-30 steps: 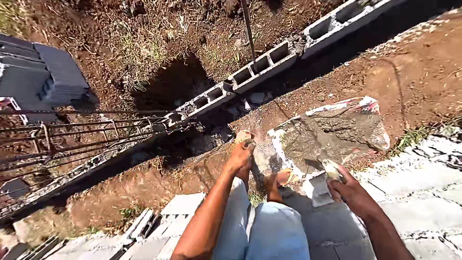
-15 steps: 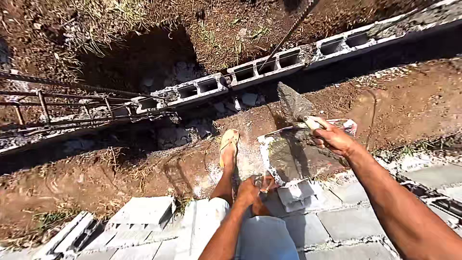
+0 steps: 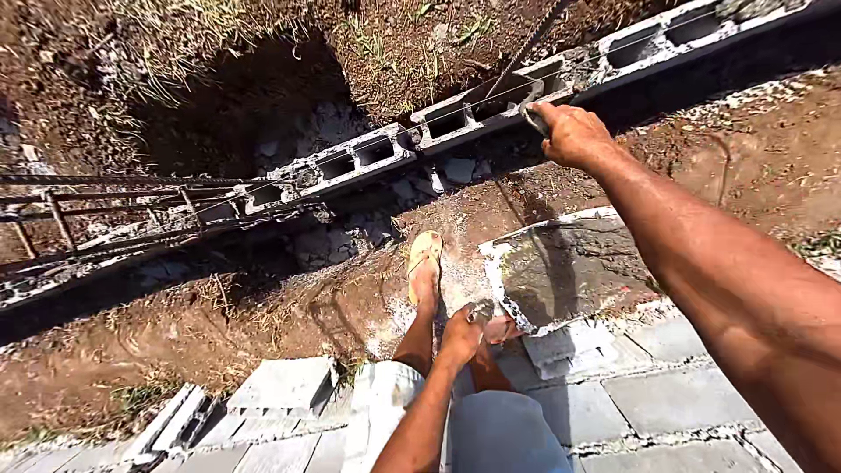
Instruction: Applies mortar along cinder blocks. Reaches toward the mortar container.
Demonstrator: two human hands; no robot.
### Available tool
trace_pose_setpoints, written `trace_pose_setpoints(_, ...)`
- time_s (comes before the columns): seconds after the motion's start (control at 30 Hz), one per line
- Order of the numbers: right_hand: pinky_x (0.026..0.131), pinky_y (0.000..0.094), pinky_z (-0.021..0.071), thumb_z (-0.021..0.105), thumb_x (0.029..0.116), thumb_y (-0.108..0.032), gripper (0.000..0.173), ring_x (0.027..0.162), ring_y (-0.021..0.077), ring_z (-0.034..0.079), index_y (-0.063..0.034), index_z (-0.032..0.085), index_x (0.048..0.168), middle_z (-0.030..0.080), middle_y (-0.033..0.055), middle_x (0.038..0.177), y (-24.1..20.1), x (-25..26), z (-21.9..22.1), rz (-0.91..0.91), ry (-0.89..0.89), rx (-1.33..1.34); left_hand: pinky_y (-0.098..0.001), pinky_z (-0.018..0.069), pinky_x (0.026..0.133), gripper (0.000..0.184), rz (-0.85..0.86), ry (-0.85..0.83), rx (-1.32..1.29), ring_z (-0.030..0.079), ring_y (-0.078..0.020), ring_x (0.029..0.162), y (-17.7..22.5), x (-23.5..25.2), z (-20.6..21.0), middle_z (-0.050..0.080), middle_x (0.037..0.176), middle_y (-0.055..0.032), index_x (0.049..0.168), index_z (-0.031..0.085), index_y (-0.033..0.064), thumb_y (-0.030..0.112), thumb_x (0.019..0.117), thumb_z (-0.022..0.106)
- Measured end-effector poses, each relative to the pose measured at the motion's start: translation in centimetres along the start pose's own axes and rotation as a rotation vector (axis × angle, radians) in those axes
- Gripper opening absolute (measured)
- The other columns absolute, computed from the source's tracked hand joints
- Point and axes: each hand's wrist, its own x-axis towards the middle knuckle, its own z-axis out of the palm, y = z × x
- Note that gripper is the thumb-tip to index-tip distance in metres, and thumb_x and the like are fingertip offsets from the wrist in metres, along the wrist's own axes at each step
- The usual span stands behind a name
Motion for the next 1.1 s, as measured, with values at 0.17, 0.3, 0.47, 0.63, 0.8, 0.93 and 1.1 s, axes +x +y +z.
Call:
trace_pose_setpoints(0.17, 0.099, 0.0627, 0.0502, 0.062, 0.0929, -0.008, 0.073, 0.122, 0.0413, 0.063, -0.022, 0.036, 0.159, 0.063, 0.0221, 0.136, -1.0, -3.0, 4.0, 0.16, 0.257, 0.534, -0.0456, 0.0528, 0.099, 0.033, 0.025, 0.042, 0.042, 0.068, -0.0229, 0.109, 0.0, 0.9, -0.6, 0.071, 0.119, -0.0154, 0.131, 0.066, 0.0045, 0.022, 0.105, 0.054)
trace_pose_setpoints(0.3, 0.092, 0.0533, 0.0566, 0.062, 0.1005, -0.028, 0.059, 0.106, 0.0296, 0.07, -0.0153, 0.043, 0.155, 0.069, 0.0155, 0.125, -0.8, -11.4, 12.2, 0.386, 0.542, 1.027, -0.0383, 0.0581, 0.082, 0.034, -0.041, -0.003, 0.12, 0.069, -0.0154, 0.086, -1.7, 2.4, 0.0, 0.072, 0.096, -0.0086, 0.111, 0.071, 0.0017, 0.032, 0.1066, 0.055)
trace_pose_setpoints(0.47, 0.099, 0.0608, 0.0512, 0.066, 0.098, -0.025, 0.055, 0.115, 0.0399, 0.065, -0.0025, 0.05, 0.146, 0.066, 0.0258, 0.124, 2.8, -23.5, 22.2, 0.772, 0.255, 1.182, -0.0323, 0.0579, 0.083, 0.03, -0.017, -0.024, 0.244, 0.067, -0.0131, 0.088, -2.8, 3.0, 0.9, 0.069, 0.105, -0.0126, 0.125, 0.059, -0.0066, 0.005, 0.0982, 0.064)
trace_pose_setpoints(0.63, 0.101, 0.0644, 0.0482, 0.064, 0.1008, -0.026, 0.055, 0.118, 0.0467, 0.062, -0.0011, 0.047, 0.147, 0.063, 0.0302, 0.127, 10.8, -32.1, 30.8, 1.083, 0.163, 1.14, -0.0445, 0.0565, 0.094, 0.039, 0.029, 0.052, 0.567, 0.068, -0.0262, 0.105, -1.8, 9.1, 0.7, 0.068, 0.119, -0.0211, 0.132, 0.058, -0.0046, 0.014, 0.0991, 0.065)
trace_pose_setpoints(0.8, 0.094, 0.068, 0.0504, 0.056, 0.1044, -0.031, 0.056, 0.112, 0.0508, 0.065, 0.0024, 0.042, 0.147, 0.064, 0.0343, 0.121, 22.3, -34.1, 31.9, 1.181, 0.179, 0.984, -0.0555, 0.0483, 0.106, 0.038, 0.262, 0.083, 0.911, 0.064, -0.036, 0.12, 8.1, 18.7, 1.6, 0.067, 0.128, -0.0237, 0.133, 0.061, -0.0022, 0.021, 0.1036, 0.06)
trace_pose_setpoints(0.93, 0.104, 0.0654, 0.0459, 0.055, 0.1042, -0.029, 0.062, 0.126, 0.0488, 0.059, 0.0016, 0.034, 0.154, 0.06, 0.033, 0.133, 29.5, -32.0, 30.3, 1.264, 0.248, 0.983, -0.0605, 0.05, 0.099, 0.037, 0.445, 0.151, 0.89, 0.066, -0.0392, 0.112, 17.2, 23.3, 5.7, 0.067, 0.123, -0.0264, 0.132, 0.061, -0.0024, 0.022, 0.1042, 0.058)
trace_pose_setpoints(1.1, 0.099, 0.061, 0.051, 0.066, 0.0972, -0.016, 0.065, 0.117, 0.0421, 0.065, -0.0079, 0.037, 0.155, 0.063, 0.0269, 0.131, 26.3, -32.6, 28.4, 1.267, 0.653, 1.299, -0.0525, 0.0523, 0.095, 0.036, 0.56, 0.108, 0.921, 0.067, -0.0311, 0.108, 24.9, 19.6, 13.7, 0.068, 0.12, -0.0213, 0.133, 0.06, 0.0009, 0.022, 0.1041, 0.056)
